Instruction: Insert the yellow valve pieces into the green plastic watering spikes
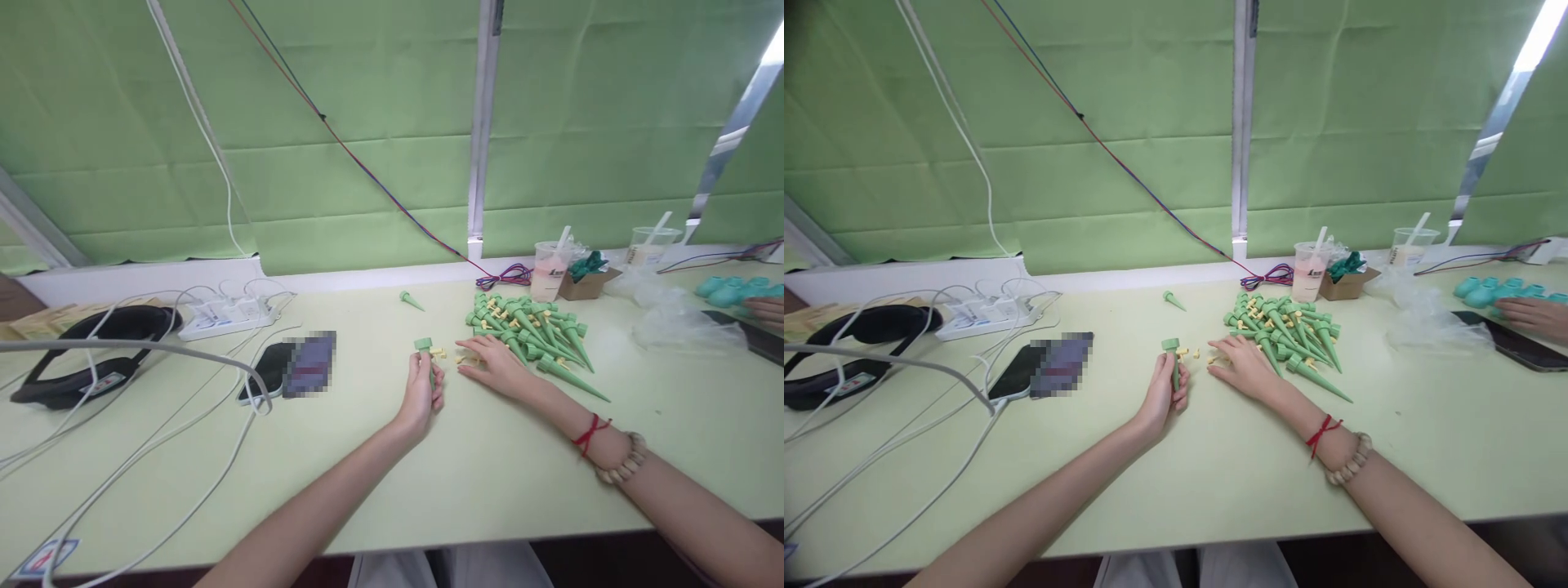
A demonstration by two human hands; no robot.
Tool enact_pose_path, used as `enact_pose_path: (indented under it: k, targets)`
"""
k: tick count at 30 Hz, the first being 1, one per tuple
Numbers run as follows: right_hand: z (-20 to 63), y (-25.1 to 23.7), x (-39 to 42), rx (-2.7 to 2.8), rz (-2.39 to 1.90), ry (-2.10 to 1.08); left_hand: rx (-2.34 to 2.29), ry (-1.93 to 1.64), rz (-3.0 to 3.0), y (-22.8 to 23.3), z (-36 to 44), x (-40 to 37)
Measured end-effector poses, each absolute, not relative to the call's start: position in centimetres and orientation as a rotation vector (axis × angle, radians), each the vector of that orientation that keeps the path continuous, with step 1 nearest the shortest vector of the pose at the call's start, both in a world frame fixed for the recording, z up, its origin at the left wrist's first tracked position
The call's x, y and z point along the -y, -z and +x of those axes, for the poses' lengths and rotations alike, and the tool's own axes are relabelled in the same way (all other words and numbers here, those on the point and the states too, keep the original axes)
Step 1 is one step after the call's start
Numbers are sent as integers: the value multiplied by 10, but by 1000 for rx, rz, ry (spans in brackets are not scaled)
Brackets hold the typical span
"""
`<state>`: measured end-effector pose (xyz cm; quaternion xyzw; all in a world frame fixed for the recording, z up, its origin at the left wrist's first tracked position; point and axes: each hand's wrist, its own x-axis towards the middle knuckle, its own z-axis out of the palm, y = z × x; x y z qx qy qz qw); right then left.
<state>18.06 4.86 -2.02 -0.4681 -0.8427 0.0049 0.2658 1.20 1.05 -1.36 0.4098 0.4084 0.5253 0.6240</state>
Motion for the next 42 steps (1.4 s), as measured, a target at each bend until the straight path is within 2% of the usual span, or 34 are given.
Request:
enact_pose_path:
  k: [6, 17, 23, 29, 35, 38, 42]
  targets:
    - [177, 20, -48, 2383, -1105, 85, -959, -1228, 969, 15, 15, -7]
    - [169, 24, -39, 2331, -1010, 48, -947, -1244, 920, 13, 19, 3]
    - [174, 24, -42, 2149, -1167, -9, -959, -1206, 900, 10, 19, 2]
    - [174, 18, -40, 1970, -1188, -212, -962, -1190, 949, 13, 19, 2]
    - [164, 7, -28, 1662, -1233, -641, -954, -1258, 966, 13, 18, 2]
    - [160, 5, -26, 1496, -1139, -817, -957, -1291, 998, 11, 18, 3]
    - [157, 6, -26, 1389, -988, -883, -957, -1318, 1037, 11, 19, 3]
